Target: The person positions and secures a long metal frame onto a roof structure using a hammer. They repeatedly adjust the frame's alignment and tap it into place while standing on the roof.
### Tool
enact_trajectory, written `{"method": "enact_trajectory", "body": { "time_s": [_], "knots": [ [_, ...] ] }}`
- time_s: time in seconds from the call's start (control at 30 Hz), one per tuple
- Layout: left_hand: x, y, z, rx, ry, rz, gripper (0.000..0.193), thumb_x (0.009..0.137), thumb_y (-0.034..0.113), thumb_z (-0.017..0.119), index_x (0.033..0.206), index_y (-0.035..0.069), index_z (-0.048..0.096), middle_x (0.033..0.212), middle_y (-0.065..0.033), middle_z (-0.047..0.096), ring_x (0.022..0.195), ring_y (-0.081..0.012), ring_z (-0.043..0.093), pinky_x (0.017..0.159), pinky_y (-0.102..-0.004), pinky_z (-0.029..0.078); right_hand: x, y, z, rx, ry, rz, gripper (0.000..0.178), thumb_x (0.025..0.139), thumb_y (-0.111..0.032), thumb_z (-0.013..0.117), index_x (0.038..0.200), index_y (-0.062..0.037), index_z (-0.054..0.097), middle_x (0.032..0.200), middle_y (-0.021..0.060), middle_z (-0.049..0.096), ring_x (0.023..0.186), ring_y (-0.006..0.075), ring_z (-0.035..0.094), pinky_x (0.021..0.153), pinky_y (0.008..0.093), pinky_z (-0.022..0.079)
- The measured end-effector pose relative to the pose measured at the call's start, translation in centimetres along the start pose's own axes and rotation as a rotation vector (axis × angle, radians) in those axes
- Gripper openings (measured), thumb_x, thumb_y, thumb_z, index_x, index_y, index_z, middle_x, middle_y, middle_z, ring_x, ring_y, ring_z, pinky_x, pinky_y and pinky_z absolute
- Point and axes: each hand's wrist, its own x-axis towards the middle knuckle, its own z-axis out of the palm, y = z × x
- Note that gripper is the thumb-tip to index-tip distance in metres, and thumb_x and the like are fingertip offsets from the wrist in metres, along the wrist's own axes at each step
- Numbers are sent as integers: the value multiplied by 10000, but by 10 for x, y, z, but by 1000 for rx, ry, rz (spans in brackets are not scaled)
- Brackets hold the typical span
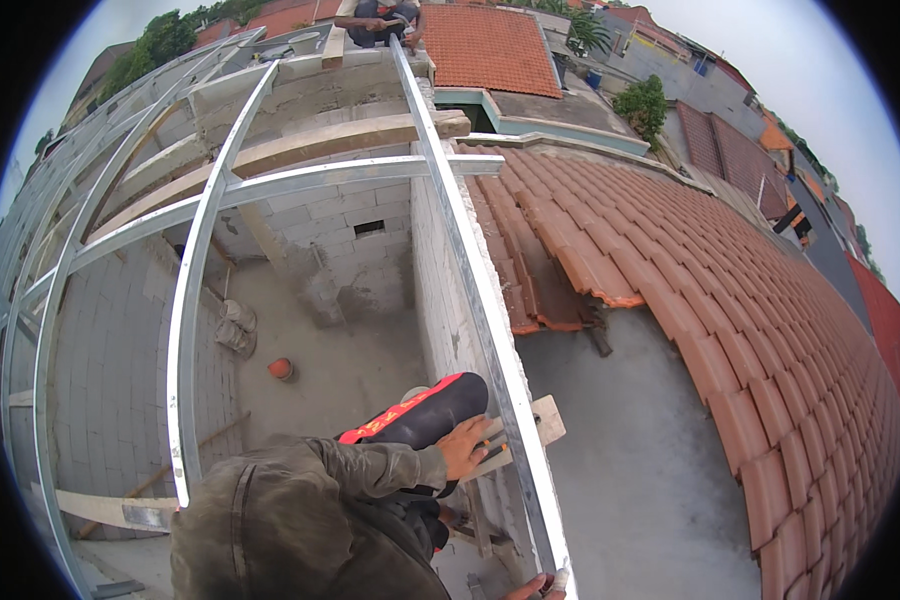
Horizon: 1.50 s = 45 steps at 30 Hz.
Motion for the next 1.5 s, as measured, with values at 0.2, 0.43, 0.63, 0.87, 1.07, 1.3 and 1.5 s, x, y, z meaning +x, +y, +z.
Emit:
{"method": "enact_trajectory", "body": {
  "time_s": [0.2, 0.43, 0.63, 0.87, 1.07, 1.3, 1.5],
  "knots": [
    [-12, -25, -104, 68, 256, 19, 472, 934, 207, 586, 1364, 56, 467, 1412, -191, 458, 1306, -374, 437, 1092, -445, 377, 99, -46, 17, 119, 421, -474, 623, 788, -247, 749, 1279, 51, 507, 1134, 240, 593, 1020, 417, 595, 841, 488, 483],
    [-179, -255, -142, 359, -98, -681, 653, 880, 588, 576, 1220, 33, 625, 1083, -236, 682, 1087, -410, 625, 961, -476, 481, 117, -59, 54, 183, -141, -401, 623, 703, -387, 799, 1196, -51, 618, 1031, 204, 668, 976, 412, 624, 826, 488, 490],
    [-283, -232, -108, 253, -219, -948, 535, 900, 536, 521, 1238, 138, 637, 1127, -180, 681, 1091, -405, 619, 952, -478, 486, 106, -72, 51, -63, -85, -388, 577, 684, -480, 779, 1080, -80, 652, 877, 188, 700, 784, 401, 671, 674, 496, 508],
    [-287, -207, -113, 197, -254, -1015, 446, 909, 462, 504, 1238, 195, 643, 1187, -138, 665, 1121, -371, 609, 943, -472, 489, 102, -70, 53, -82, -80, -333, 528, 715, -490, 758, 1047, -92, 656, 840, 185, 701, 785, 397, 679, 674, 504, 511],
    [-296, -302, -80, 309, -177, -1012, 423, 891, 442, 521, 1190, 184, 671, 1174, -158, 667, 1122, -377, 608, 932, -483, 492, 97, -70, 57, -65, -66, -333, 509, 740, -505, 745, 1037, -103, 649, 859, 172, 706, 815, 396, 679, 698, 509, 515],
    [-319, -348, -46, 371, -412, -925, 423, 891, 448, 528, 1198, 194, 670, 1185, -161, 663, 1128, -372, 609, 936, -485, 494, 98, -77, 47, -119, -63, -334, 537, 781, -529, 719, 1115, -116, 637, 872, 159, 708, 829, 383, 681, 704, 487, 514],
    [-319, -345, -49, 365, -511, -910, 427, 890, 455, 532, 1204, 200, 667, 1188, -160, 663, 1130, -370, 610, 936, -487, 494, 101, -77, 49, -183, -93, -309, 560, 779, -551, 712, 1123, -117, 627, 850, 160, 702, 800, 379, 679, 689, 484, 515]
  ]
}}
